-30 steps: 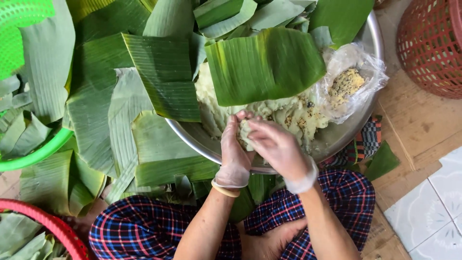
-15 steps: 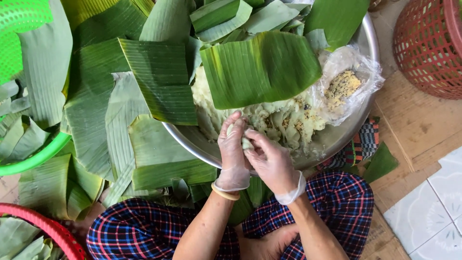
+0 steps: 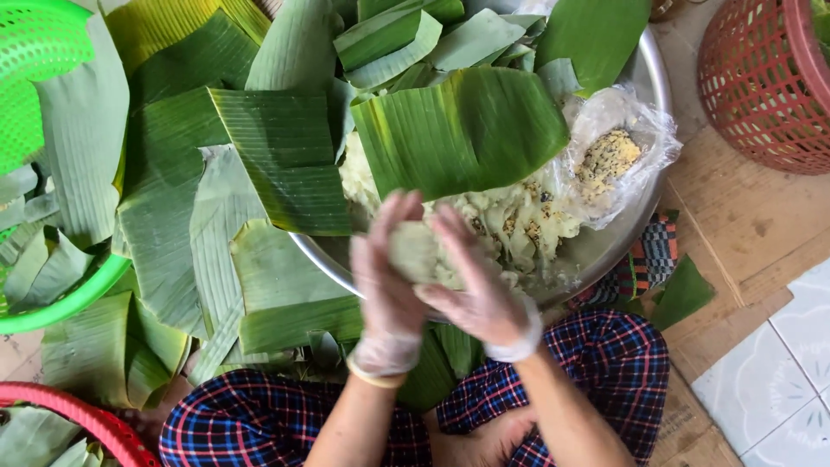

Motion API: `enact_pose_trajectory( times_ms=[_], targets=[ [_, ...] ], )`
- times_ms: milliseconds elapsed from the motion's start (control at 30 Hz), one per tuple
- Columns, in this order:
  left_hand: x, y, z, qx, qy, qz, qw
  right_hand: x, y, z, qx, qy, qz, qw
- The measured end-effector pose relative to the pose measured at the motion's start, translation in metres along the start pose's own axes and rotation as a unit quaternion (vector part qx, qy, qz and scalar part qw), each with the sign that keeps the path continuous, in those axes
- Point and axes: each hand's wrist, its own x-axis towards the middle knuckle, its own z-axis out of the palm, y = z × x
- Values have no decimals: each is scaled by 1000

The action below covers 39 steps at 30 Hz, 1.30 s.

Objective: Wrapping portions of dough with filling into banana leaves

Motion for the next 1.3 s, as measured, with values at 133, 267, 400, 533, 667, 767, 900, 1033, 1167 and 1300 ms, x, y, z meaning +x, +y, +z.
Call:
enact_pose_trajectory(
  times_ms=[133,267,400,533,667,767,900,1033,1167,1300],
  targets=[
    [25,12,12,198,-156,186,950,13,2,16,231,80,144,959],
    [103,3,-21,381,20,130,915,44,12,-6,364,115,233,894],
    [102,-8,-4,422,13,190,887,81,58,-13,466,143,235,841],
    [75,2,7,298,14,134,945,87,68,-17,429,214,325,815],
    [63,9,-31,270,36,-94,958,76,57,-12,417,214,308,828],
    [41,29,-31,198,122,-104,967,57,26,-3,358,233,268,864],
    [36,21,-44,142,148,-122,971,35,-20,45,267,181,145,935],
    [10,33,-57,82,103,-121,984,32,-12,67,210,148,83,963],
    [8,15,-77,36,59,-102,992,26,-20,73,209,151,100,961],
    [2,39,-35,-35,-46,-90,994,16,-29,67,156,169,101,968]
  ],
)
